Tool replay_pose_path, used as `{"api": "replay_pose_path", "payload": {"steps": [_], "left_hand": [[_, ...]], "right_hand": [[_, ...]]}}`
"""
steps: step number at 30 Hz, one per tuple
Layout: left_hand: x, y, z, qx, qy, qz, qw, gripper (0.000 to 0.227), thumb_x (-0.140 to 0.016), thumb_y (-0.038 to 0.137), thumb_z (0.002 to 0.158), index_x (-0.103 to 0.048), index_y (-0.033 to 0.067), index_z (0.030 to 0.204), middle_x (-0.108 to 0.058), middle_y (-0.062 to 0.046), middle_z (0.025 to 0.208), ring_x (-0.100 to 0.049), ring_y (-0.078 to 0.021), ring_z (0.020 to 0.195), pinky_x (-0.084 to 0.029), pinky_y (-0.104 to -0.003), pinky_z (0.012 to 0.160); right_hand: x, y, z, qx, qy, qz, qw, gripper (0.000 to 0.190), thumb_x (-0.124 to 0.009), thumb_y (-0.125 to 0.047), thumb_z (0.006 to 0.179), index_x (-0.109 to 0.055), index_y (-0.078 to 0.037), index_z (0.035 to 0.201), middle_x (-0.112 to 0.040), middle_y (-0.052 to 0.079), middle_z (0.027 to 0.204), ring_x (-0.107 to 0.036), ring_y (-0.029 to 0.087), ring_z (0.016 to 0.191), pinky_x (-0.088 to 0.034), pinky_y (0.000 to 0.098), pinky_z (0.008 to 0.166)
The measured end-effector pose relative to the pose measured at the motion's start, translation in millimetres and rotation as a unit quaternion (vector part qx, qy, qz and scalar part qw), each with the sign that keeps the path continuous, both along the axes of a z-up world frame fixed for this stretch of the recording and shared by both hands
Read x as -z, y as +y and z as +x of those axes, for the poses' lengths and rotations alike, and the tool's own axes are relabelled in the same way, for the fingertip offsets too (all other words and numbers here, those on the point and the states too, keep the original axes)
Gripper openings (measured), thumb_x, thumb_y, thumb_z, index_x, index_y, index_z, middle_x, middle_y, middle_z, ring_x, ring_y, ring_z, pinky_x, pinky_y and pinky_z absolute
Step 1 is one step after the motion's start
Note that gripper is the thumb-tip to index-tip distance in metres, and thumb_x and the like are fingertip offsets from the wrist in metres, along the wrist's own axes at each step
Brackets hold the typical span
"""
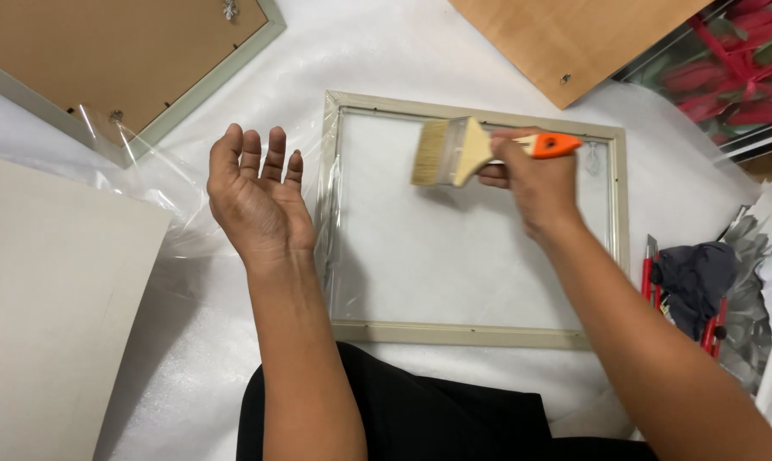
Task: Disassembling a picture frame by prying tabs and removing the backing, then cleaning the glass with a brush
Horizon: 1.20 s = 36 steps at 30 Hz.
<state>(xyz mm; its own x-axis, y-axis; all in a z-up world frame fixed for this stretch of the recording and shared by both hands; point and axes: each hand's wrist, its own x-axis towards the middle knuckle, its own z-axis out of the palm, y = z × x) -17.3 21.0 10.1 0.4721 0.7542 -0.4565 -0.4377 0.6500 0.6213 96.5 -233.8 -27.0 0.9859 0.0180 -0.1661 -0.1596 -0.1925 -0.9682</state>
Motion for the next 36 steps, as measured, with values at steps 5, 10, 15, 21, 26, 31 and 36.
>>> {"api": "replay_pose_path", "payload": {"steps": [5, 10, 15, 21, 26, 31, 36], "left_hand": [[1, 4, -2, -0.001, 0.000, -0.012, 1.000, 0.027, -0.077, 0.020, 0.077, -0.059, 0.0113, 0.096, -0.055, -0.005, 0.100, -0.071, -0.0257, 0.094, -0.057, -0.039, 0.079], [0, 8, -3, 0.000, -0.012, -0.009, 1.000, 0.030, -0.077, 0.019, 0.078, -0.058, 0.0105, 0.099, -0.054, -0.006, 0.102, -0.070, -0.0263, 0.095, -0.056, -0.040, 0.081], [-14, 10, -6, -0.006, 0.009, -0.024, 1.000, 0.039, -0.063, 0.020, 0.082, -0.058, 0.0021, 0.116, -0.057, -0.009, 0.104, -0.067, -0.0255, 0.100, -0.049, -0.036, 0.083], [-13, 9, -6, 0.000, 0.004, -0.019, 1.000, 0.054, -0.063, 0.023, 0.079, -0.057, 0.0001, 0.128, -0.056, -0.011, 0.108, -0.067, -0.0261, 0.099, -0.051, -0.035, 0.083], [-14, 8, -6, 0.004, -0.001, -0.011, 1.000, 0.053, -0.063, 0.023, 0.079, -0.057, 0.0005, 0.127, -0.056, -0.011, 0.106, -0.067, -0.0253, 0.098, -0.050, -0.035, 0.083], [-6, 10, -5, 0.008, -0.009, -0.004, 1.000, 0.057, -0.065, 0.023, 0.077, -0.058, 0.0008, 0.128, -0.056, -0.011, 0.107, -0.068, -0.0266, 0.098, -0.050, -0.036, 0.084], [-4, 9, -5, 0.015, -0.011, 0.007, 1.000, 0.061, -0.064, 0.025, 0.076, -0.056, 0.0005, 0.132, -0.055, -0.013, 0.112, -0.067, -0.0270, 0.100, -0.050, -0.037, 0.086]], "right_hand": [[37, 73, -5, 0.020, 0.101, 0.124, 0.987, 0.041, -0.069, -0.018, 0.088, -0.061, 0.001, 0.123, -0.073, 0.022, 0.097, -0.080, 0.034, 0.083, -0.069, 0.0460, 0.078], [46, 102, -19, 0.010, 0.111, 0.156, 0.981, 0.041, -0.068, -0.021, 0.092, -0.061, -0.003, 0.128, -0.069, 0.023, 0.112, -0.077, 0.033, 0.098, -0.066, 0.0429, 0.091], [19, 91, -49, -0.022, 0.155, 0.095, 0.983, 0.040, -0.063, -0.020, 0.092, -0.061, -0.001, 0.126, -0.072, 0.021, 0.112, -0.076, 0.026, 0.099, -0.066, 0.0339, 0.094], [14, 59, -97, -0.083, 0.165, 0.032, 0.982, 0.036, -0.061, -0.014, 0.096, -0.060, 0.004, 0.127, -0.072, 0.017, 0.099, -0.074, 0.018, 0.085, -0.067, 0.0276, 0.084], [7, 49, -126, -0.102, 0.231, 0.021, 0.967, 0.034, -0.062, -0.010, 0.095, -0.064, 0.005, 0.126, -0.074, 0.017, 0.093, -0.074, 0.018, 0.084, -0.065, 0.0270, 0.081], [7, 43, -122, -0.164, 0.277, -0.007, 0.947, 0.032, -0.067, -0.009, 0.092, -0.069, 0.005, 0.121, -0.077, 0.020, 0.093, -0.076, 0.020, 0.080, -0.065, 0.0255, 0.076], [14, 25, -78, -0.212, 0.250, -0.017, 0.945, 0.024, -0.076, -0.004, 0.080, -0.074, 0.006, 0.102, -0.075, 0.020, 0.082, -0.071, 0.021, 0.066, -0.064, 0.0249, 0.063]]}}
